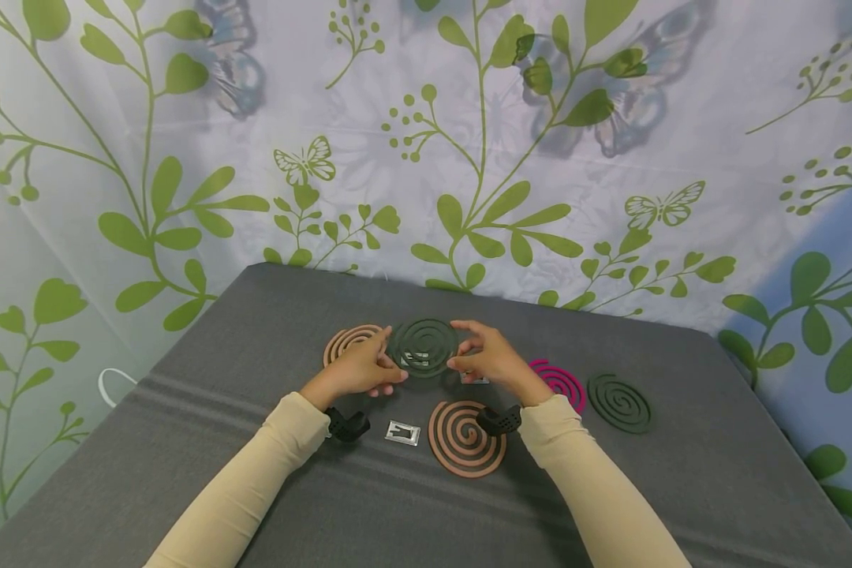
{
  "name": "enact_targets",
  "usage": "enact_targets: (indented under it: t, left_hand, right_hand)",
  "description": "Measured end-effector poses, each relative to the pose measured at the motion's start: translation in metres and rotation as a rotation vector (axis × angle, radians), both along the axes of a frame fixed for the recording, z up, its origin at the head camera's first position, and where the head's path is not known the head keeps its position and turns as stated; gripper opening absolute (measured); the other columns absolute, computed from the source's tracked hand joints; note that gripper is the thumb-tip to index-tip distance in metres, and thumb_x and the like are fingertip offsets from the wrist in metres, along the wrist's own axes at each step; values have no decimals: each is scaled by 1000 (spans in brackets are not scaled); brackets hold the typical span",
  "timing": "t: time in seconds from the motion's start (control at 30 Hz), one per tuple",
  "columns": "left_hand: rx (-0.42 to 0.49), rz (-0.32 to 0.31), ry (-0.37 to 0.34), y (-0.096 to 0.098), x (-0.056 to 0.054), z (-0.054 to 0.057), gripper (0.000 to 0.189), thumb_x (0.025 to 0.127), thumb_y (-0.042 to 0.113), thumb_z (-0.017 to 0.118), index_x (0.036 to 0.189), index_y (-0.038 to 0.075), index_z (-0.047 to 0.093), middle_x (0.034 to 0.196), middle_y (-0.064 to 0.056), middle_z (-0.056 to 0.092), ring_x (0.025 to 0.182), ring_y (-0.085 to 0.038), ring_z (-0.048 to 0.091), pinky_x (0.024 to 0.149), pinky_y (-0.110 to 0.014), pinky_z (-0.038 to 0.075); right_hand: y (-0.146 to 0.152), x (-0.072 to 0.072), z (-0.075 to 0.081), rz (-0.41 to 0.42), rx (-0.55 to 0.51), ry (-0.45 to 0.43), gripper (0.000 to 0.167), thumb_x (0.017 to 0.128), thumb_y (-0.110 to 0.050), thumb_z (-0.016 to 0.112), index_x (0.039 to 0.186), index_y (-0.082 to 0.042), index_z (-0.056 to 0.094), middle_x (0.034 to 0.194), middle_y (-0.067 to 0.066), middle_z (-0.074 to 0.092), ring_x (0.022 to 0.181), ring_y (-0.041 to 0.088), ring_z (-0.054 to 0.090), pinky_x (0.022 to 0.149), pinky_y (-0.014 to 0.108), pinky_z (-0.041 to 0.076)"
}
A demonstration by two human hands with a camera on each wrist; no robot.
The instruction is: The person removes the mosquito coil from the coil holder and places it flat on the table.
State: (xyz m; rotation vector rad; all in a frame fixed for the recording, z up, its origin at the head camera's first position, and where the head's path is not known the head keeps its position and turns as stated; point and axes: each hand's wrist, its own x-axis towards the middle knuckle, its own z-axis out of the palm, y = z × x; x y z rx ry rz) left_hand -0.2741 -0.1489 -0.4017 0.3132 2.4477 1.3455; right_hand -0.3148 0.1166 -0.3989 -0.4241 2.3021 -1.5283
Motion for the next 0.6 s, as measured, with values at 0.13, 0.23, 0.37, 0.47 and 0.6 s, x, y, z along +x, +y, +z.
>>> enact_targets:
  t: [0.13, 0.23, 0.37, 0.47, 0.6]
  left_hand:
    - [51, 6, 9, 2, -1, -1, 94, 106, 9, 72, 172, -2, 6, 98, -16, 75, 60, -12, 61, 61, -31, 55]
    - [81, 5, 24, 3, -1, -1, 92, 106, 9, 72, 172, -1, 9, 101, -15, 75, 62, -13, 62, 60, -30, 53]
    - [119, 15, 31, 3, -2, -1, 90, 105, 9, 73, 173, 2, 13, 100, -12, 75, 65, -14, 63, 59, -28, 50]
    - [154, 21, 32, 3, -2, 0, 89, 105, 8, 73, 173, 5, 17, 99, -10, 75, 66, -15, 63, 58, -28, 47]
    - [183, 8, 44, 3, -2, -1, 86, 105, 8, 73, 173, 7, 20, 101, -10, 74, 67, -19, 64, 56, -29, 44]
  right_hand:
    - [7, 2, 2, 14, -24, 20, 75, 100, 4, 74, 166, 0, 38, 104, 13, 66, 83, 30, 73, 74, 44, 65]
    - [12, 3, 2, 26, -30, 41, 75, 101, 1, 74, 166, 0, 38, 107, 15, 67, 88, 35, 73, 75, 46, 65]
    - [18, 5, 2, 30, -27, 73, 75, 100, -2, 76, 165, 0, 39, 109, 15, 70, 89, 36, 73, 77, 47, 64]
    - [22, 7, 2, 21, -42, 73, 75, 100, -3, 77, 165, 0, 40, 106, 12, 72, 90, 36, 73, 77, 45, 63]
    - [27, 8, 1, 14, -62, 54, 77, 99, -2, 78, 166, -1, 39, 102, 5, 73, 89, 34, 71, 75, 42, 62]
